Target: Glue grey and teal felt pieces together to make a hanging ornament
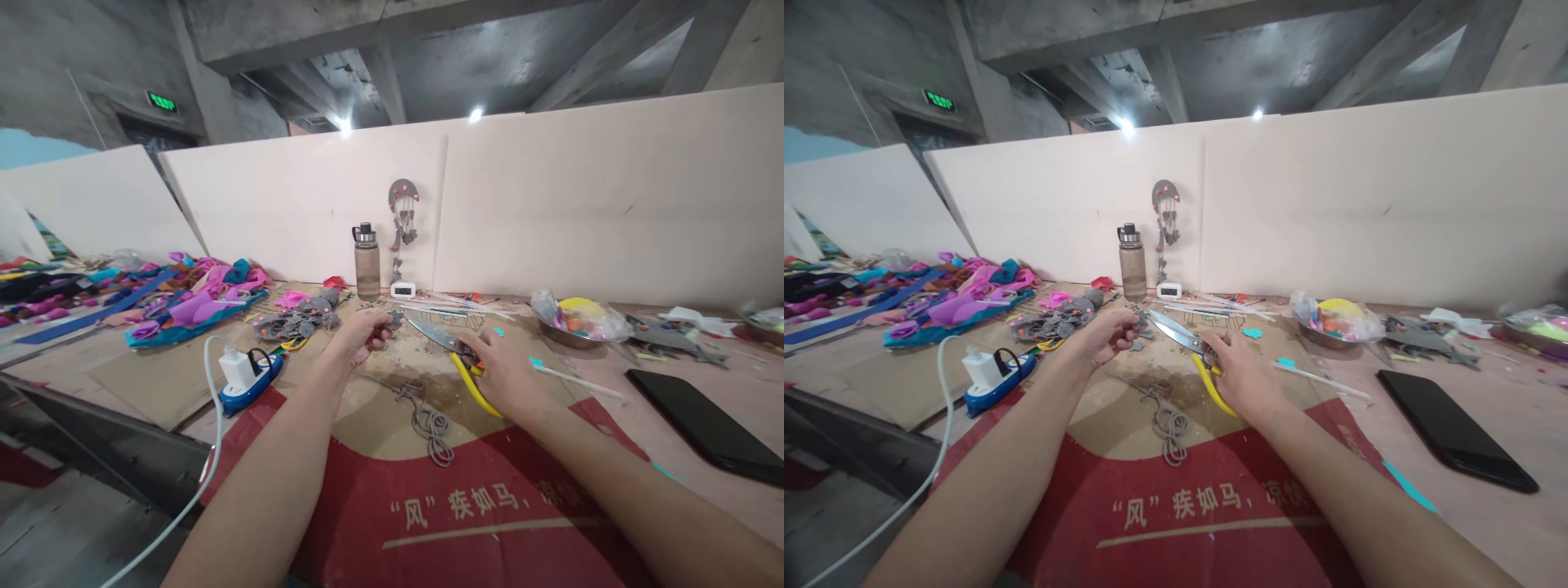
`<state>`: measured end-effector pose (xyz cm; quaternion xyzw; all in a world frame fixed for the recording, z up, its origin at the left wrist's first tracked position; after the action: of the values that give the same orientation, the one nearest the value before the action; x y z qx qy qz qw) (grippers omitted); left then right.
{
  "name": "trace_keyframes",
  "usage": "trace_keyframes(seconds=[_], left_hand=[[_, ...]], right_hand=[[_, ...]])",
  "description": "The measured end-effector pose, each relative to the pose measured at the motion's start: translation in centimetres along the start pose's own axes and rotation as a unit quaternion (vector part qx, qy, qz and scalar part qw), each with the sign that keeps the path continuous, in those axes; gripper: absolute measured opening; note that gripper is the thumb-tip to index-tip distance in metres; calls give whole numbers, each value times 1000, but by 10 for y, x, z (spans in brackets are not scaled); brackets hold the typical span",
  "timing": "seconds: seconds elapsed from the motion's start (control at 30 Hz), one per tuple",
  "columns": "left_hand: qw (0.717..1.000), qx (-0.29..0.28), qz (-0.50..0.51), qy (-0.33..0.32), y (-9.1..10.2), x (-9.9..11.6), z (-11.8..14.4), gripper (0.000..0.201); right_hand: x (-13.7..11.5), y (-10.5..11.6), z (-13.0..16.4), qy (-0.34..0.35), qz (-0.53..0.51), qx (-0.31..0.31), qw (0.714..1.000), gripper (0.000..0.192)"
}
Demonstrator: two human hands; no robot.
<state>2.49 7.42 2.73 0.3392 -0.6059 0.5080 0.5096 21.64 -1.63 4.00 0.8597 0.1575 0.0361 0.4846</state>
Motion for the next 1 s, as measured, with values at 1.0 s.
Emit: trace_keyframes(seconds=[1.0], left_hand=[[998,-28,-28,-45,-1,0,-6,18]], right_hand=[[-9,5,4,14,166,-14,986,28]])
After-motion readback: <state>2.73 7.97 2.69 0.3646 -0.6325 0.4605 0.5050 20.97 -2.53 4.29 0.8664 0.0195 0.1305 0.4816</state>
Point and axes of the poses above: each hand's wrist, its own z-axis away from the middle knuckle, its own y-axis out of the back of the hand, x = y × z, the point moved 9 cm from there along -z, towards the middle knuckle
